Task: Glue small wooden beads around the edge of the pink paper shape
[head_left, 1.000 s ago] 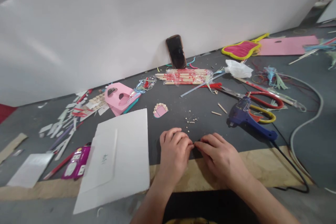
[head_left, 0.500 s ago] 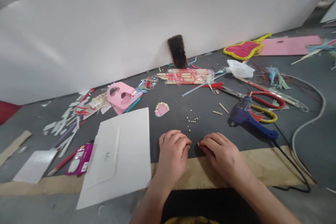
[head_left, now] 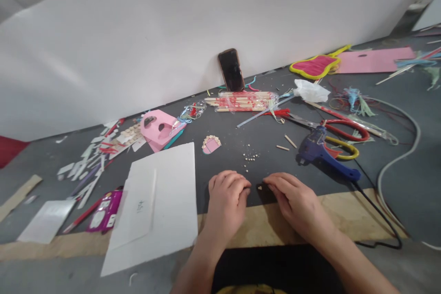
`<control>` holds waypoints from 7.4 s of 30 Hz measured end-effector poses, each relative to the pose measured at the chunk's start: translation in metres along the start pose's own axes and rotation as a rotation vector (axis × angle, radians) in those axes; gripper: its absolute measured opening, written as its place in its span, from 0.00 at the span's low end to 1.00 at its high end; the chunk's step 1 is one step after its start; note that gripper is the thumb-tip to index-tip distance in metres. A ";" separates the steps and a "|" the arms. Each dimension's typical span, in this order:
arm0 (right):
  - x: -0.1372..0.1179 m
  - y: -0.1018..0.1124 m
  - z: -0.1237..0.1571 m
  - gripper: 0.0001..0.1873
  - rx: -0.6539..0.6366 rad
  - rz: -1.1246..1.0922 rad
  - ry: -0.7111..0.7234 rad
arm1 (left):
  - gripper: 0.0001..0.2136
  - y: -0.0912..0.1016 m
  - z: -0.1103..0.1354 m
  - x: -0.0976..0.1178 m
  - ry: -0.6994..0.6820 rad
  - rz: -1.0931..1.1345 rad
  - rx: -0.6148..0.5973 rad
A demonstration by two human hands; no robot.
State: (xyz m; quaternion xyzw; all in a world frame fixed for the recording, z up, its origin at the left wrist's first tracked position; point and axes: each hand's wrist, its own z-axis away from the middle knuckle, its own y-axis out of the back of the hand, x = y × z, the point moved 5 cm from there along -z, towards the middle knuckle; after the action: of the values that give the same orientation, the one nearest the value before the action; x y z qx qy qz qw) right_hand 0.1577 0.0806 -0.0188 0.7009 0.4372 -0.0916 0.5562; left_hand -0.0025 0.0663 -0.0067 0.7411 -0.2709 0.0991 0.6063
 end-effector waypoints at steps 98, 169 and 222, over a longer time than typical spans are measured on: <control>0.074 0.103 0.030 0.28 0.469 -0.257 -0.761 | 0.09 0.000 0.006 -0.046 0.665 1.073 0.093; -0.009 -0.002 0.042 0.22 -0.105 -0.759 -0.758 | 0.13 -0.024 0.004 -0.013 0.885 1.834 -0.077; -0.028 -0.030 -0.021 0.07 -0.163 0.420 -0.018 | 0.13 -0.012 0.014 -0.033 0.741 1.532 0.088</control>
State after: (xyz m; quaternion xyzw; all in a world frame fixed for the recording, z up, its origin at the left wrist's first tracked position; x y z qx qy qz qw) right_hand 0.1122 0.0840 -0.0149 0.7284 0.2826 0.0556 0.6217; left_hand -0.0263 0.0633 -0.0360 0.2957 -0.4776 0.7285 0.3920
